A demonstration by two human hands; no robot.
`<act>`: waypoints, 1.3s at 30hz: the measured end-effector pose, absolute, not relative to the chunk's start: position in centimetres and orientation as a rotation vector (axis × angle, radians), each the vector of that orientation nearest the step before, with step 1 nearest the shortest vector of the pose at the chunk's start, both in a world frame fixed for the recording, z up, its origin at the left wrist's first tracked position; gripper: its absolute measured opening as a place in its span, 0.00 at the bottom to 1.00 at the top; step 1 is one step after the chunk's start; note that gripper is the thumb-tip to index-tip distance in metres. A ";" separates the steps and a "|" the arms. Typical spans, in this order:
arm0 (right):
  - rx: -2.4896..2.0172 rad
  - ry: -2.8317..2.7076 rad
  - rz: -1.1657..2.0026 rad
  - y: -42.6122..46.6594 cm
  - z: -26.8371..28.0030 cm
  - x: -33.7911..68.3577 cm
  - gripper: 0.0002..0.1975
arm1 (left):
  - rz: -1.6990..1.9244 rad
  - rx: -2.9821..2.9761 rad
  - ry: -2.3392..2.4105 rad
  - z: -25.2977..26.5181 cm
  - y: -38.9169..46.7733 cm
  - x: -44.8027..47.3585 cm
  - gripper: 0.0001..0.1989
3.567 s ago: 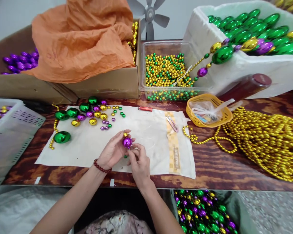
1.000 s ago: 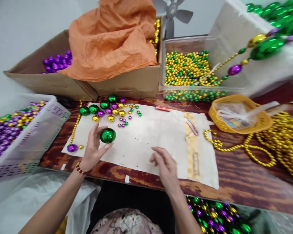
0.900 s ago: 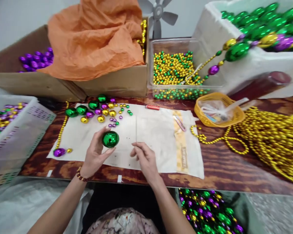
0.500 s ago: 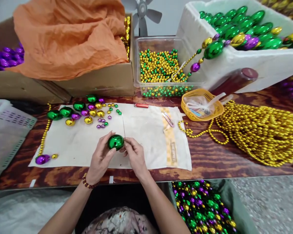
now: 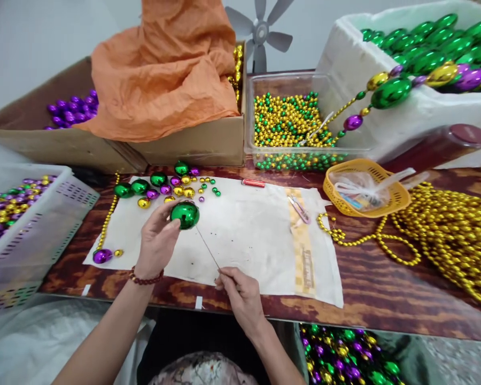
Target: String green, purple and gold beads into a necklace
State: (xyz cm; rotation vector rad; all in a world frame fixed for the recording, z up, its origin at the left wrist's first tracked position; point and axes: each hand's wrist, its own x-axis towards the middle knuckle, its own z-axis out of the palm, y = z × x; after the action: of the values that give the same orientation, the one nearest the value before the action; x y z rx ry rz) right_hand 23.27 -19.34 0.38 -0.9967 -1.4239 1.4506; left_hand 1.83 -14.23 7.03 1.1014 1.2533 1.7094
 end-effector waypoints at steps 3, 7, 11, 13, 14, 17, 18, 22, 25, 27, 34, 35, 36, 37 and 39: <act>-0.996 -1.474 1.432 -19.6 0.1 22.8 0.08 | 1.729 0.919 1.151 8.2 -13.4 1.6 0.17; -0.996 -1.498 1.427 -19.5 -0.1 22.3 0.07 | 1.719 0.848 1.088 9.0 -13.1 1.8 0.17; -1.005 -1.488 1.438 -19.5 -0.2 22.2 0.07 | 1.707 0.838 1.059 8.9 -13.2 1.9 0.16; -1.009 -1.481 1.452 -19.6 -0.3 22.2 0.07 | 1.701 0.822 1.052 8.8 -13.2 1.8 0.17; -1.010 -1.475 1.461 -19.6 -0.3 22.2 0.07 | 1.699 0.813 1.048 8.8 -13.2 1.7 0.17; -1.016 -1.457 1.479 -19.7 -0.3 22.2 0.07 | 1.697 0.799 1.036 8.8 -13.3 1.7 0.17; -1.017 -1.451 1.481 -19.7 -0.3 22.1 0.07 | 1.695 0.799 1.035 8.7 -13.3 1.8 0.17; -1.006 -1.439 1.484 -19.7 -0.5 22.0 0.07 | 1.691 0.793 1.042 8.5 -13.4 2.0 0.17; -0.997 -1.443 1.487 -19.7 -0.7 21.9 0.07 | 1.701 0.780 1.039 8.4 -13.4 2.0 0.17; -0.999 -1.444 1.486 -19.7 -0.7 21.8 0.07 | 1.698 0.775 1.033 8.4 -13.3 1.9 0.17; -1.004 -1.422 1.476 -19.4 -0.1 21.1 0.07 | 1.674 0.771 1.027 8.3 -13.8 2.6 0.17; -1.001 -1.409 1.479 -19.3 0.1 20.9 0.07 | 1.673 0.769 1.035 8.2 -13.9 2.9 0.18; -0.999 -1.395 1.478 -19.2 0.3 20.8 0.07 | 1.668 0.770 1.047 8.2 -14.2 3.1 0.18; -0.998 -1.382 1.473 -19.1 0.5 20.6 0.07 | 1.661 0.775 1.060 8.2 -14.4 3.4 0.18; -1.001 -1.362 1.453 -18.9 0.8 20.1 0.07 | 1.640 0.805 1.089 8.2 -15.0 3.8 0.18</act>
State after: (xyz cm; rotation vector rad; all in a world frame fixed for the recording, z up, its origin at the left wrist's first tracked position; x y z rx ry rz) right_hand 20.14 -18.87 0.77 -1.0010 -1.3617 1.4534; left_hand 3.79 -14.98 8.18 0.8051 1.0888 1.6398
